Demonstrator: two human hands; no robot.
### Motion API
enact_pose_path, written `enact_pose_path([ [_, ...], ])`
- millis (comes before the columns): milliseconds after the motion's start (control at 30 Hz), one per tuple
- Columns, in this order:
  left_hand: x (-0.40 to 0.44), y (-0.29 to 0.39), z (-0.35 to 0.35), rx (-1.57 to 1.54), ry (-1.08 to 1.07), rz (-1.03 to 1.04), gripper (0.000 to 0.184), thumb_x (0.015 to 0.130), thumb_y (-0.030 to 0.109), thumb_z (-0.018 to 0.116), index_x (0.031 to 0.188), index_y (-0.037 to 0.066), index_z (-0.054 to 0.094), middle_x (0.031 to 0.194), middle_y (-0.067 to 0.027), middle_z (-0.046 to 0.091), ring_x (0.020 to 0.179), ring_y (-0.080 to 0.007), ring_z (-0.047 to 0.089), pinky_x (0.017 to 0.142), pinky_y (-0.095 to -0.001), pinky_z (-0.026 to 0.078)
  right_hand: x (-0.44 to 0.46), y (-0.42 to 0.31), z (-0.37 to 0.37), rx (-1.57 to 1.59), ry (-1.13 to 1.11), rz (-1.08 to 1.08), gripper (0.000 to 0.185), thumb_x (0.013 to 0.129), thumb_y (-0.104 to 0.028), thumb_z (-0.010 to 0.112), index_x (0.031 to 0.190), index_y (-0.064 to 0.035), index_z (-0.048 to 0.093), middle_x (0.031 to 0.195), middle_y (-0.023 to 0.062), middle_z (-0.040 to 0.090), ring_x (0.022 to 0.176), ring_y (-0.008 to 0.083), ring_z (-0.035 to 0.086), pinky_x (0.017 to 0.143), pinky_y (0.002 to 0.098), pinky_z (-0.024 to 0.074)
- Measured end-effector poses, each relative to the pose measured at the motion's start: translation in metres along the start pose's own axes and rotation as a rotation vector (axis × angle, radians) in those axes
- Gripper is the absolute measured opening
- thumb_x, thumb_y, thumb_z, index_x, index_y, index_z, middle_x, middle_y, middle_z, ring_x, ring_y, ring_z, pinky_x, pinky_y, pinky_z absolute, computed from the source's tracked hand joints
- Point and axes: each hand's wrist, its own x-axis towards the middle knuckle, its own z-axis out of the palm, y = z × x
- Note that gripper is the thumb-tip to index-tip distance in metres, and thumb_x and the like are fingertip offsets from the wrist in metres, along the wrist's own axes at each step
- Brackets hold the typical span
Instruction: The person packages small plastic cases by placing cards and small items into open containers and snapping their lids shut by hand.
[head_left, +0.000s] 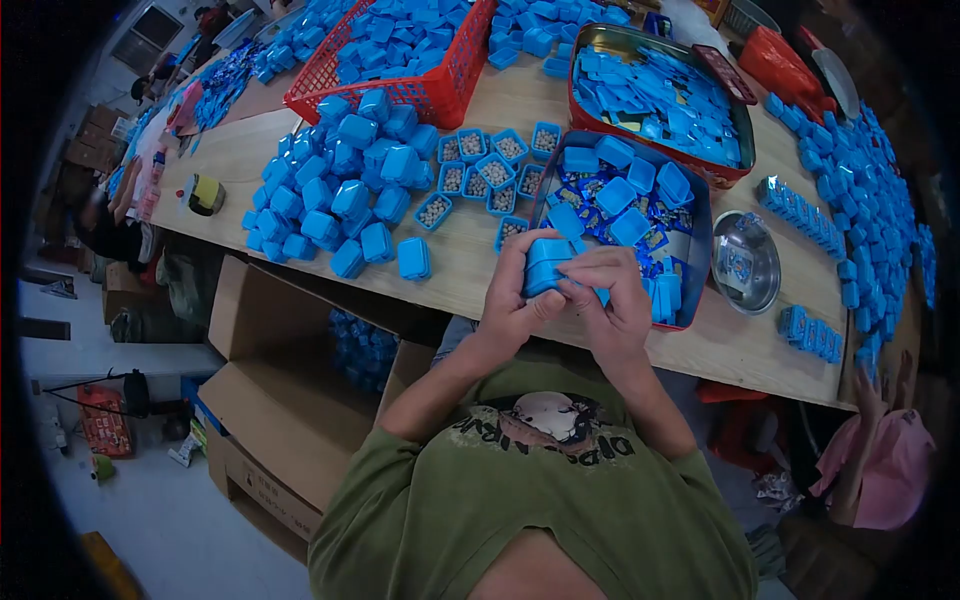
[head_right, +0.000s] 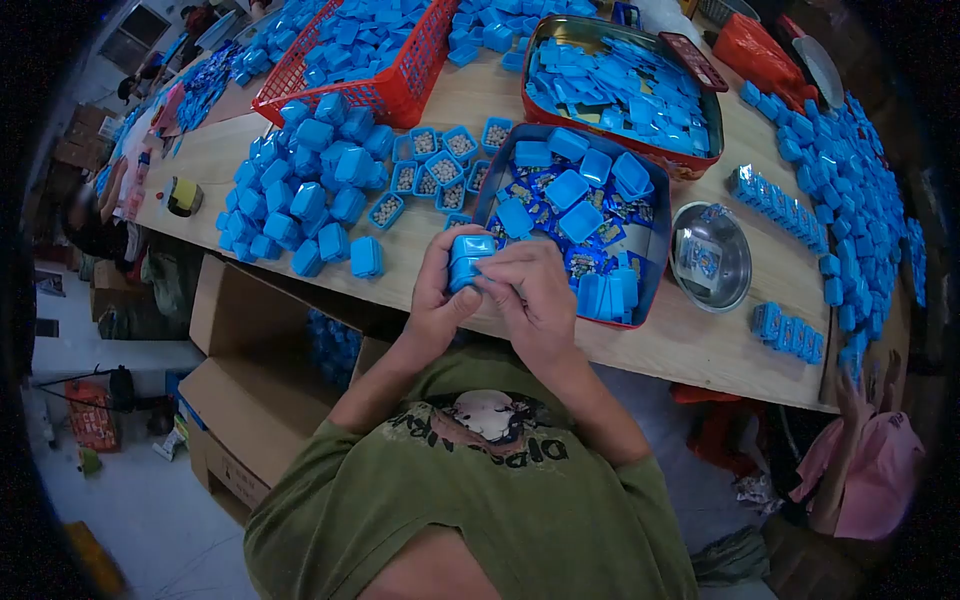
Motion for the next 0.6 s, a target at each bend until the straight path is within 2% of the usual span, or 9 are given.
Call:
enact_pose_path([
  [67,-0.001,0.003,0.002,-0.222,-0.031,-0.063,0.061,0.087,0.037,0.064,0.13,0.002,0.039,0.117,-0.011,0.051,0.109,-0.0192,0.048,0.093,-0.0318,0.04,-0.001,0.008,-0.002,0.001,-0.007,0.081,0.017,0.076,-0.001,0.07,0.09,-0.0058,0.061,0.086,0.0076,0.059,0.081,0.0225,0.055,0.071,0.0309,0.0445],
  [100,-0.001,0.002,0.001,-0.221,-0.028,-0.063,0.061,0.087,0.037,0.064,0.13,0.002,0.039,0.117,-0.011,0.051,0.109,-0.0192,0.048,0.093,-0.0318,0.04,-0.003,0.011,-0.003,0.003,-0.009,0.081,0.017,0.076,-0.001,0.07,0.09,-0.0058,0.061,0.086,0.0076,0.059,0.081,0.0225,0.055,0.071,0.0309,0.0445],
  [167,0.002,-0.003,-0.002,-0.478,-0.008,-0.284,0.053,0.091,0.03,0.06,0.13,0.002,0.039,0.117,-0.0096,0.052,0.109,-0.0182,0.051,0.093,-0.0319,0.043,-0.004,0.016,-0.003,0.004,-0.078,0.267,0.014,0.082,-0.002,0.066,0.096,-0.0039,0.061,0.096,0.0046,0.061,0.087,0.0139,0.055,0.078,0.0258,0.0444],
  [200,0.002,-0.005,-0.003,-0.479,-0.009,-0.285,0.053,0.091,0.03,0.06,0.13,0.002,0.039,0.117,-0.0096,0.052,0.109,-0.0182,0.051,0.093,-0.0319,0.043,-0.004,0.017,-0.002,0.003,-0.077,0.268,0.014,0.082,-0.002,0.066,0.096,-0.0039,0.061,0.096,0.0046,0.061,0.087,0.0139,0.055,0.078,0.0258,0.0444],
  [267,0.002,-0.007,-0.008,-0.743,0.022,-0.478,0.046,0.092,0.022,0.058,0.129,0.003,0.04,0.117,-0.0094,0.053,0.108,-0.0172,0.055,0.09,-0.0321,0.048,-0.001,0.019,0.003,0.11,-0.072,0.468,0.015,0.084,-0.004,0.065,0.098,-0.0031,0.061,0.096,0.0028,0.06,0.087,0.0095,0.054,0.076,0.0235,0.0445],
  [400,0.008,-0.016,-0.015,-0.835,-0.018,-0.562,0.045,0.091,0.021,0.06,0.128,0.004,0.04,0.118,-0.009,0.053,0.106,-0.0172,0.057,0.087,-0.0315,0.051,0.005,0.029,0.005,0.113,-0.067,0.455,0.014,0.085,-0.006,0.065,0.099,-0.0027,0.061,0.095,0.0015,0.06,0.088,0.0081,0.054,0.076,0.0229,0.0451],
  [500,0.012,-0.015,-0.01,-0.82,-0.03,-0.552,0.044,0.091,0.019,0.059,0.128,0.006,0.04,0.118,-0.0089,0.053,0.106,-0.0173,0.057,0.088,-0.0327,0.05,0.008,0.032,0.006,0.088,-0.122,0.422,0.022,0.086,-0.007,0.065,0.106,-0.0035,0.059,0.098,0.0027,0.059,0.088,0.0092,0.055,0.076,0.0232,0.0454],
  [567,0.015,-0.011,-0.005,-0.792,0.042,-0.502,0.042,0.091,0.021,0.058,0.127,0.006,0.04,0.119,-0.0099,0.053,0.11,-0.022,0.056,0.093,-0.0399,0.049,0.012,0.027,0.011,0.063,0.018,0.437,0.028,0.087,-0.01,0.063,0.113,-0.0041,0.054,0.101,0.0039,0.058,0.089,0.0099,0.054,0.078,0.0235,0.0451],
  [600,0.015,-0.014,-0.004,-0.792,0.042,-0.502,0.042,0.091,0.021,0.058,0.127,0.006,0.04,0.119,-0.0099,0.053,0.11,-0.022,0.056,0.093,-0.0399,0.049,0.01,0.028,0.009,0.063,0.018,0.436,0.028,0.087,-0.01,0.063,0.113,-0.0041,0.054,0.101,0.0039,0.058,0.089,0.0099,0.054,0.078,0.0235,0.0451],
])
